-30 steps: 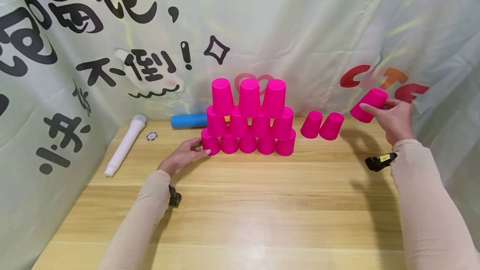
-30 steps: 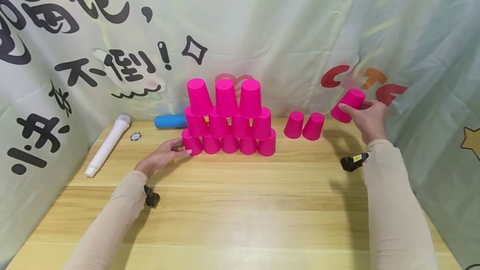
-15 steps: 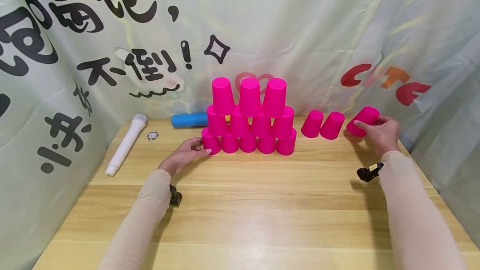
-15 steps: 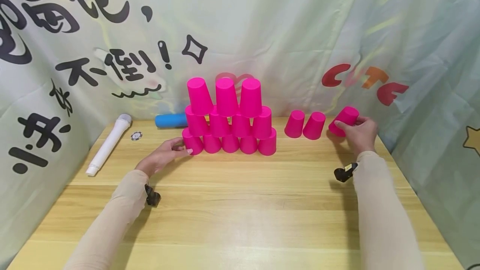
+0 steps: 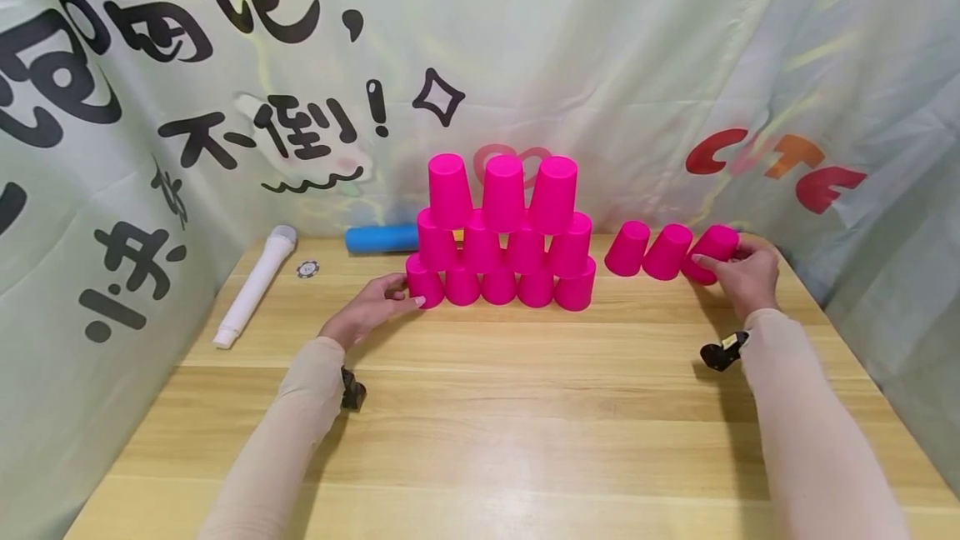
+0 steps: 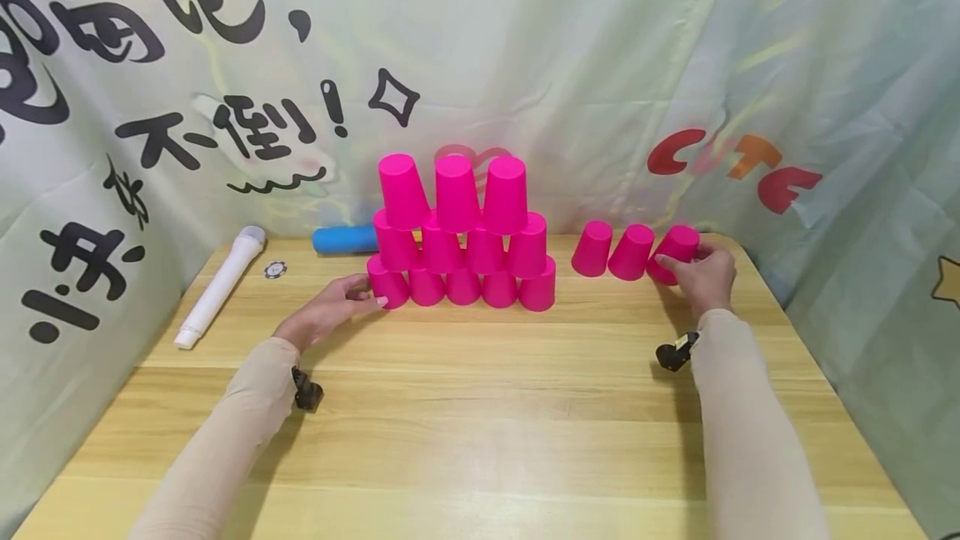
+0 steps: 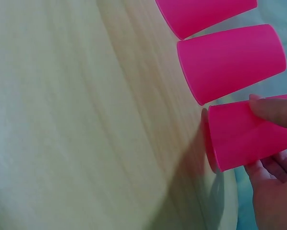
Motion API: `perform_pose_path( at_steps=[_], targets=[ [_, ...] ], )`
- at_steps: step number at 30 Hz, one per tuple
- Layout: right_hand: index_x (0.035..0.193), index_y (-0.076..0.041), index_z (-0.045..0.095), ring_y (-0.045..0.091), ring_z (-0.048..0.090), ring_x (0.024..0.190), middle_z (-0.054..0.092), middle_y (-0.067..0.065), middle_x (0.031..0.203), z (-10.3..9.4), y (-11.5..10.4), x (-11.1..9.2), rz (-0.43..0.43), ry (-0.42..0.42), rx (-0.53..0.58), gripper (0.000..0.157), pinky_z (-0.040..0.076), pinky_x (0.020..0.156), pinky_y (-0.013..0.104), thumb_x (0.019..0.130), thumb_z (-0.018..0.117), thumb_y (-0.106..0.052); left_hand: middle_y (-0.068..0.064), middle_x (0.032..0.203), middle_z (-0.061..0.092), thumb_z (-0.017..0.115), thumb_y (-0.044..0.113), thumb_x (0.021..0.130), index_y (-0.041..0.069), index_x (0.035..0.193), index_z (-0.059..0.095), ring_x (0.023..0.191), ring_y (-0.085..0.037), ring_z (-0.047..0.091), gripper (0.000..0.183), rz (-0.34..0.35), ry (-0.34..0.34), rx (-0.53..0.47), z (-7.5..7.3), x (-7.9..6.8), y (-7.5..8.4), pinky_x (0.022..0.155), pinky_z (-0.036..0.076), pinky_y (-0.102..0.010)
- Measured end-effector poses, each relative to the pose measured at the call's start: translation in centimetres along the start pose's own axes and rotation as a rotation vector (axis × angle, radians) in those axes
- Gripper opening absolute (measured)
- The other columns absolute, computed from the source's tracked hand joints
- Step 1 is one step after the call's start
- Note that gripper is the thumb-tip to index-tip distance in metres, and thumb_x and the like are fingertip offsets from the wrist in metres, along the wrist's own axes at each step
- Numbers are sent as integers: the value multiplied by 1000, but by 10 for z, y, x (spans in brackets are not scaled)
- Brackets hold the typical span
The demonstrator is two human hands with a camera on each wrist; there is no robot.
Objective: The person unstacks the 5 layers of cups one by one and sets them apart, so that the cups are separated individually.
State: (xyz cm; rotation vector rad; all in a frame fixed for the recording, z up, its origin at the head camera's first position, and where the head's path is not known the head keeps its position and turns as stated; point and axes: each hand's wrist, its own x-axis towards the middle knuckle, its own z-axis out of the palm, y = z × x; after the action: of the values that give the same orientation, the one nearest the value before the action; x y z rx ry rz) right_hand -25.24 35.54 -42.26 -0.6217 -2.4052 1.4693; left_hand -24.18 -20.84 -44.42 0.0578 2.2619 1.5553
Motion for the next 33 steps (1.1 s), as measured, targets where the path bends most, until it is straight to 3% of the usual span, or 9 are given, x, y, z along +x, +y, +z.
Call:
perform_pose_path(
  at_steps=[6, 13, 21, 24, 27, 30, 33],
  targets=[
    [144, -1, 49, 9, 46, 94, 50, -7, 108, 1, 2, 0, 50, -30, -43, 74, 46, 76, 16, 88, 78, -39, -15, 142, 48, 72, 27, 96, 6, 155, 39, 121, -31, 41, 70, 5, -9, -6, -1, 3, -1, 101, 41, -45],
    [148, -1, 45, 10, 45, 99, 48, -9, 111, 4, 2, -5, 30, -38, -41, 77, 49, 86, 21, 89, 77, -39, -15, 141, 50, 71, 23, 97, 6, 154, 41, 119, -32, 43, 66, 9, 2, -6, -1, -2, 2, 102, 40, -44],
    [148, -2, 45, 5, 48, 94, 51, -9, 112, -6, -1, -10, -7, -57, 22, 81, 48, 76, 9, 86, 80, -40, -12, 137, 52, 73, 27, 95, 9, 153, 43, 121, -32, 44, 68, -14, 0, 11, 3, -2, 1, 101, 42, -45],
    [153, -4, 41, 9, 48, 102, 52, 0, 124, -13, -9, -10, -2, -64, -4, 86, 49, 90, 16, 87, 78, -44, -12, 137, 52, 73, 26, 95, 10, 153, 43, 121, -32, 44, 68, -14, 4, 8, 4, -3, 0, 101, 42, -44],
    [156, -2, 35, 18, 48, 117, 49, 6, 133, -19, -20, -8, -5, -69, 6, 90, 43, 105, 23, 88, 76, -46, -13, 138, 51, 72, 25, 96, 9, 154, 42, 121, -32, 44, 68, -4, 10, 6, 3, -2, 0, 101, 41, -44],
    [156, -3, 33, 21, 44, 135, 48, -2, 132, -27, -31, -8, -26, -57, 49, 90, 37, 108, 20, 89, 76, -44, -14, 140, 50, 72, 27, 96, 8, 155, 40, 122, -32, 43, 70, 3, 5, 8, 2, -2, 0, 102, 41, -44],
    [156, -4, 35, 17, 44, 135, 47, -13, 124, -34, -43, -10, -73, -35, 85, 88, 37, 105, 15, 88, 77, -41, -14, 140, 50, 72, 27, 96, 8, 155, 40, 122, -32, 43, 70, 2, 3, 8, 1, -1, 0, 102, 41, -45]
  ],
)
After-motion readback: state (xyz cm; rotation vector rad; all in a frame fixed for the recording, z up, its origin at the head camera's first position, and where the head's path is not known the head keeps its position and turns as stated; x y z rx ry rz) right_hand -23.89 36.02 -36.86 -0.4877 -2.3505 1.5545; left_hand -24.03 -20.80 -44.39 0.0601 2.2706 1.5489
